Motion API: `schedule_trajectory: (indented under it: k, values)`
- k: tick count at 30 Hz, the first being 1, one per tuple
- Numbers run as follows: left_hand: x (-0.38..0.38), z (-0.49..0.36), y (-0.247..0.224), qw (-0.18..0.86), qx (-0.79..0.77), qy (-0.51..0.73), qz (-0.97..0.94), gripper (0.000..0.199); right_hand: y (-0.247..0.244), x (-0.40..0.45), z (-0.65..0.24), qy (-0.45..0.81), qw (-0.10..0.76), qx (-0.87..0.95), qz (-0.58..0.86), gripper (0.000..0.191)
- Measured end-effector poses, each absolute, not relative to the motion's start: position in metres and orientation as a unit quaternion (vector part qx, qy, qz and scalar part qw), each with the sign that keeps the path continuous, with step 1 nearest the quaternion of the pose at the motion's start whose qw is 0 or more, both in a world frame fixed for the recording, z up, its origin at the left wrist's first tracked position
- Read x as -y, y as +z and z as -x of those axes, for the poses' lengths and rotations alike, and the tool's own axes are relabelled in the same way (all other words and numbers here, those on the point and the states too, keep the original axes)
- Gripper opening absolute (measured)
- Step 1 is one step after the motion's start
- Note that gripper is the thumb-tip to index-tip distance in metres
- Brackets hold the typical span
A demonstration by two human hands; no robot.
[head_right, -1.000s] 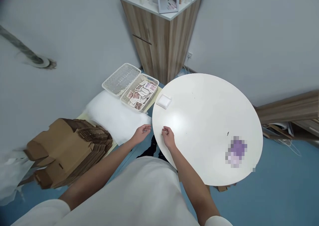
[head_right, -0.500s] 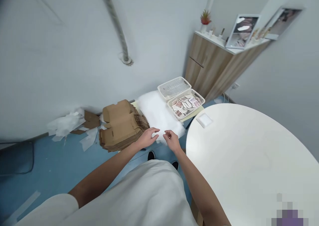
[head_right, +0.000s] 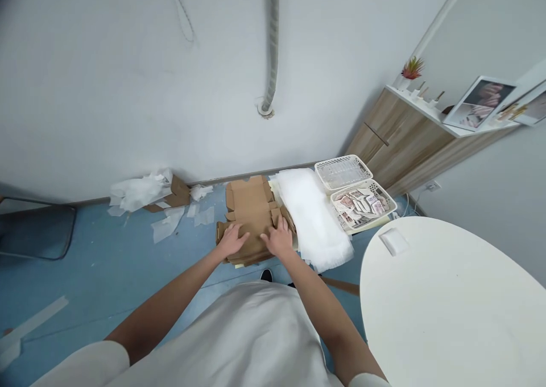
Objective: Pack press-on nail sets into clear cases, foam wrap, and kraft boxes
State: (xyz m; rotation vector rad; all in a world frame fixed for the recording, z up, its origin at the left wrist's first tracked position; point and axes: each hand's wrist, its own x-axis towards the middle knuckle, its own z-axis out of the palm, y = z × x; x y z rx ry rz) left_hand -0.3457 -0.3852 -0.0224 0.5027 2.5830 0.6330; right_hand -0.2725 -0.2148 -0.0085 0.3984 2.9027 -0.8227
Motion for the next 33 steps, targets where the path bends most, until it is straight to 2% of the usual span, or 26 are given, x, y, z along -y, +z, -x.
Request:
schedule_trajectory:
  k: [3, 6, 10, 13, 15, 17, 20, 22, 24, 26, 30, 33]
  values:
    - [0.385, 0.340, -0.019, 0.212, -0.929, 0.236, -0.188, 0.071, -0.016, 0.194, 0.275, -0.342, 0.026, -0.926, -0.156, 0.046]
    - [0.378, 0.330, -0.015, 0.198, -0.923, 0.221, -0.244, 0.084, -0.013, 0.176, 0.278, -0.483, -0.013, -0.848, -0.217, 0.051]
    - [0.373, 0.323, -0.015, 0.186, -0.912, 0.214, -0.298, 0.064, -0.002, 0.167, 0.278, -0.642, -0.017, -0.718, -0.269, 0.051]
    - [0.376, 0.325, -0.016, 0.173, -0.906, 0.223, -0.315, 0.048, 0.006, 0.172, 0.272, -0.604, -0.035, -0.750, -0.269, 0.047]
    - [0.377, 0.328, -0.014, 0.178, -0.895, 0.228, -0.340, 0.036, 0.011, 0.181, 0.265, -0.499, -0.084, -0.825, -0.253, 0.044]
    - [0.376, 0.330, -0.012, 0.188, -0.883, 0.222, -0.369, 0.032, 0.015, 0.194, 0.256, -0.376, -0.117, -0.899, -0.192, 0.039]
    - [0.372, 0.330, -0.007, 0.179, -0.889, 0.194, -0.374, 0.033, 0.013, 0.215, 0.244, -0.271, -0.026, -0.962, -0.027, 0.028]
    - [0.372, 0.330, -0.004, 0.153, -0.900, 0.187, -0.363, 0.032, 0.007, 0.223, 0.240, -0.229, 0.039, -0.972, 0.018, 0.026]
    - [0.373, 0.330, 0.000, 0.114, -0.902, 0.199, -0.366, 0.031, 0.002, 0.222, 0.242, -0.247, 0.074, -0.966, 0.002, 0.027]
    - [0.377, 0.329, 0.002, 0.074, -0.897, 0.219, -0.377, 0.030, 0.001, 0.215, 0.247, -0.337, 0.074, -0.937, -0.050, 0.030]
    - [0.380, 0.321, 0.001, 0.033, -0.888, 0.234, -0.394, 0.029, 0.016, 0.194, 0.261, -0.507, -0.020, -0.839, -0.198, 0.054]
    - [0.376, 0.314, -0.003, 0.025, -0.882, 0.241, -0.403, 0.029, 0.031, 0.183, 0.268, -0.490, -0.034, -0.836, -0.243, 0.063]
